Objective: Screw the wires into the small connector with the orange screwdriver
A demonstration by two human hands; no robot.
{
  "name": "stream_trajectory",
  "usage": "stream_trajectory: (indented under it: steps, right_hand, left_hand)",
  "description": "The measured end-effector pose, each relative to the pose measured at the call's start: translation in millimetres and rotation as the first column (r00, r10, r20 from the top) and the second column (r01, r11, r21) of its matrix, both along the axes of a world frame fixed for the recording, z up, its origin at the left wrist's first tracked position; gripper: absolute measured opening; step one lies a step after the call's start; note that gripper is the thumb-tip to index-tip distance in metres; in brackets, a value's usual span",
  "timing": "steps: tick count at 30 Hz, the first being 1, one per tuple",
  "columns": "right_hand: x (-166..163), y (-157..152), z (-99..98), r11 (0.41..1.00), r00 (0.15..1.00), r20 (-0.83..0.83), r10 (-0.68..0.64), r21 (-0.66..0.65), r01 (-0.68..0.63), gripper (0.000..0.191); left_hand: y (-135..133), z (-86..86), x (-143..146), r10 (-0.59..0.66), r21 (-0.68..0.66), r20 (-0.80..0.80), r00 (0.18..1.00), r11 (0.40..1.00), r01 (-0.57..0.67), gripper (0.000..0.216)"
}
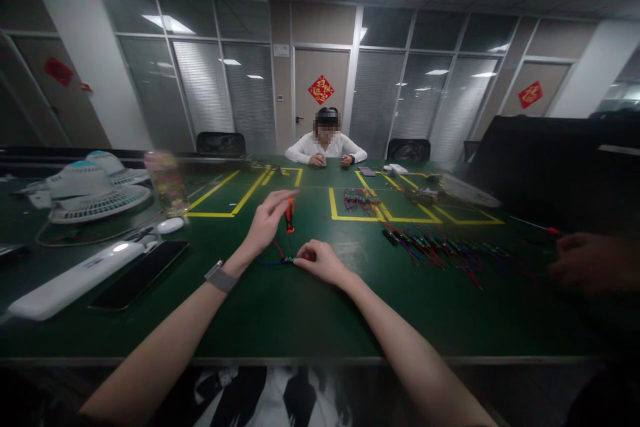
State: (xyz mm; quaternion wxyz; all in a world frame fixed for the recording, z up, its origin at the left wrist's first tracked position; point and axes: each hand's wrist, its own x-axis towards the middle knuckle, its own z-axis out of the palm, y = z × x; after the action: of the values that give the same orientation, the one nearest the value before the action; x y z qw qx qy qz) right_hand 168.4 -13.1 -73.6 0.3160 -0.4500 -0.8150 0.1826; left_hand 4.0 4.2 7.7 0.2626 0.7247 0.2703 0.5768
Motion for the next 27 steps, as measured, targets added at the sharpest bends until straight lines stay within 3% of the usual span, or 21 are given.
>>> stream_trajectory:
  steps: [3,7,13,18,23,27]
  right_hand:
    - [-0.7,-0.9,-0.1,1.000,1.000,-0.008,-0.010,0.016,0.011,0.016]
    - [-1.8,-1.4,-1.1,0.999,0.999,-0.030,-0.015,0.031,0.016,0.013]
    - [-4.3,-1.6,-2.4,0.999,0.999,-0.041,-0.015,0.040,0.017,0.012]
    - [-5.2,-2.5,-2.7,0.999,0.999,-0.041,-0.034,0.028,0.035,0.013]
    - [-6.0,-4.7,-0.8,0.999,0.998,-0.045,-0.037,0.017,0.038,0.013]
    - [-6.1,-5.2,0.1,0.999,0.998,-0.045,-0.034,0.025,0.036,0.013]
  left_hand:
    - [1.1,-0.1,0.6,-0.060,-0.054,0.018,0.998,0.997,0.060,0.032]
    - [1.7,-0.5,0.6,0.066,0.005,0.018,0.998,0.998,-0.066,0.025]
    - [1.0,0.3,1.0,-0.072,-0.090,0.067,0.995,0.993,0.078,0.033]
    - [1.4,-0.6,-0.1,0.127,0.010,0.034,0.991,0.992,-0.128,0.024]
    - [3.8,0.0,-0.9,-0.051,-0.104,0.061,0.997,0.993,0.058,0.033]
    - [3.1,-1.3,0.1,0.032,-0.031,0.031,0.999,0.999,-0.031,0.028]
